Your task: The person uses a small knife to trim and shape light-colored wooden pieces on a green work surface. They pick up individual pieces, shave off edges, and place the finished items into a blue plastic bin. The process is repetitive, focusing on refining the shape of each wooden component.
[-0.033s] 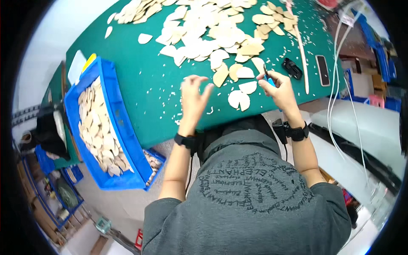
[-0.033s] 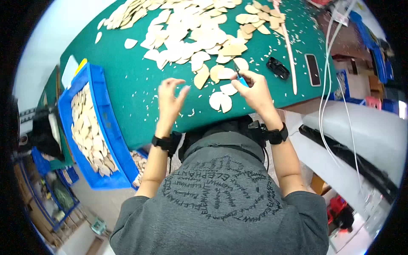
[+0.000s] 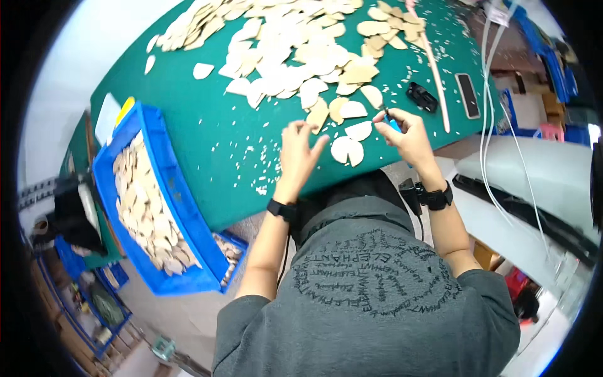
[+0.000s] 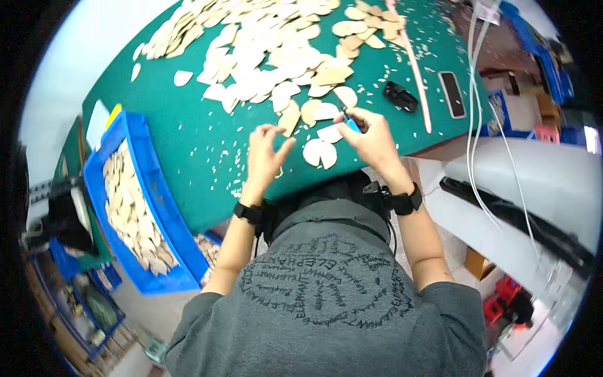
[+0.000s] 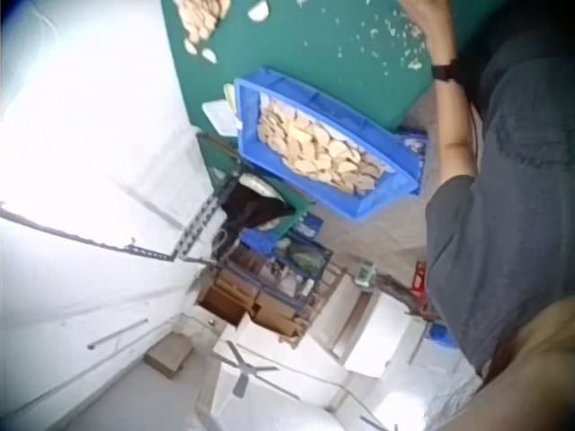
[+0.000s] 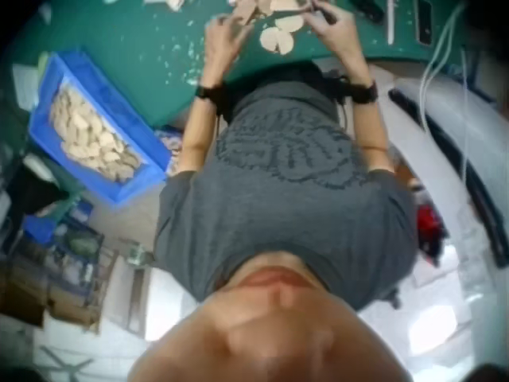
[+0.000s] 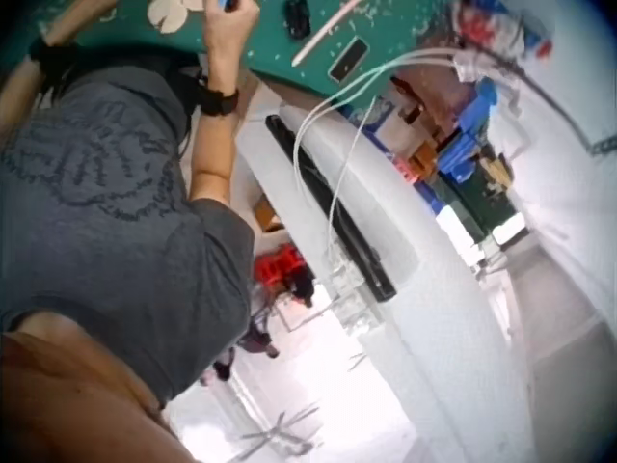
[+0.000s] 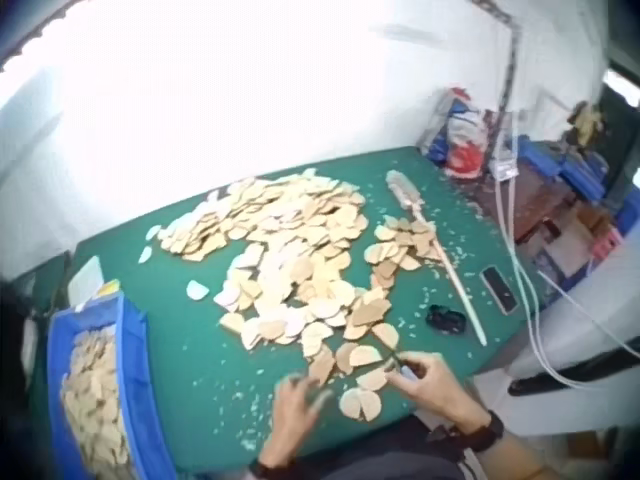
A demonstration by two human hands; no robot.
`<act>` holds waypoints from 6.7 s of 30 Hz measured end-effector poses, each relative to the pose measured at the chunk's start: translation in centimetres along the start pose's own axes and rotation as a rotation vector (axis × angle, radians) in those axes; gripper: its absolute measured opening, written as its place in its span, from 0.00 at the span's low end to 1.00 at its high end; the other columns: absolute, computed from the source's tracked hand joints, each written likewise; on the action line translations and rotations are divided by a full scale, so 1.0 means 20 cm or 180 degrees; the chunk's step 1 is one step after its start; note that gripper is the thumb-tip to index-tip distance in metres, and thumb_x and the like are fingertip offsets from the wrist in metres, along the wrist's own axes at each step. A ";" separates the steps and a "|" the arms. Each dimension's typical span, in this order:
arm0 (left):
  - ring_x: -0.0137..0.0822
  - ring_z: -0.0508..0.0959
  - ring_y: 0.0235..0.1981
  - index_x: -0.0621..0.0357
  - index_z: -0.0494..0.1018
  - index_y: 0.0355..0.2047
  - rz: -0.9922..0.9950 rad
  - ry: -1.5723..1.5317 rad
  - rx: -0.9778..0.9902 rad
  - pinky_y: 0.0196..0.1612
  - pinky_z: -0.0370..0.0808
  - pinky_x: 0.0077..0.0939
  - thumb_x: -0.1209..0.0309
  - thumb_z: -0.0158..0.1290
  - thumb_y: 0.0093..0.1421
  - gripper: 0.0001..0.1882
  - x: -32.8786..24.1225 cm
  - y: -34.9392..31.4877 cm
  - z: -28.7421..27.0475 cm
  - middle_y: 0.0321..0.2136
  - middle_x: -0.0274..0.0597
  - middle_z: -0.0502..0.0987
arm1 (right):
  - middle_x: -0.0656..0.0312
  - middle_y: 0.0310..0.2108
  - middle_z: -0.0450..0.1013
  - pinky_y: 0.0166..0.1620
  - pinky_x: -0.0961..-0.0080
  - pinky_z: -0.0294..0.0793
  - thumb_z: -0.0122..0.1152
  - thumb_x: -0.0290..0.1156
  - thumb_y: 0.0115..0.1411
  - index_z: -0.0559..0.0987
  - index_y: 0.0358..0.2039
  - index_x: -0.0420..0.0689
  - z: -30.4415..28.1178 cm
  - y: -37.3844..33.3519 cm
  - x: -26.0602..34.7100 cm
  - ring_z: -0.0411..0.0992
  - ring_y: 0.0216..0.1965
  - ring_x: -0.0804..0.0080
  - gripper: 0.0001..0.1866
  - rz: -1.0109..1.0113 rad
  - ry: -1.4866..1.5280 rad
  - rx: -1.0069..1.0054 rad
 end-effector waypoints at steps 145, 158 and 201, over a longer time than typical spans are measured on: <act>0.24 0.77 0.27 0.65 0.73 0.44 -0.1433 -0.2887 -0.0267 0.28 0.74 0.16 0.71 0.57 0.58 0.16 -0.46 0.10 -0.24 0.32 0.39 0.78 | 0.64 0.21 0.69 0.25 0.82 0.61 0.64 0.36 0.54 0.80 0.34 0.37 0.19 0.21 0.15 0.63 0.21 0.83 0.15 -0.0364 0.0152 0.1427; 0.23 0.76 0.25 0.64 0.75 0.42 -0.1511 -0.2778 -0.0310 0.27 0.74 0.15 0.70 0.58 0.57 0.14 -0.41 0.07 -0.28 0.30 0.39 0.78 | 0.55 0.22 0.71 0.28 0.75 0.65 0.63 0.39 0.53 0.80 0.34 0.37 0.24 0.22 0.16 0.66 0.23 0.73 0.17 -0.0639 -0.0382 0.1451; 0.35 0.75 0.46 0.65 0.54 0.61 -0.1481 -0.4844 -0.0396 0.51 0.74 0.30 0.67 0.45 0.65 0.27 -0.13 -0.13 -0.43 0.43 0.45 0.73 | 0.71 0.24 0.70 0.27 0.88 0.64 0.61 0.33 0.57 0.77 0.33 0.39 0.67 0.05 0.28 0.65 0.24 0.87 0.10 -0.0448 0.0727 0.1824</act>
Point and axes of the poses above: each hand's wrist, its own y-axis towards the middle knuckle, its own z-axis out of the palm, x = y × z, the point moved 2 cm from there along y, towards the middle knuckle
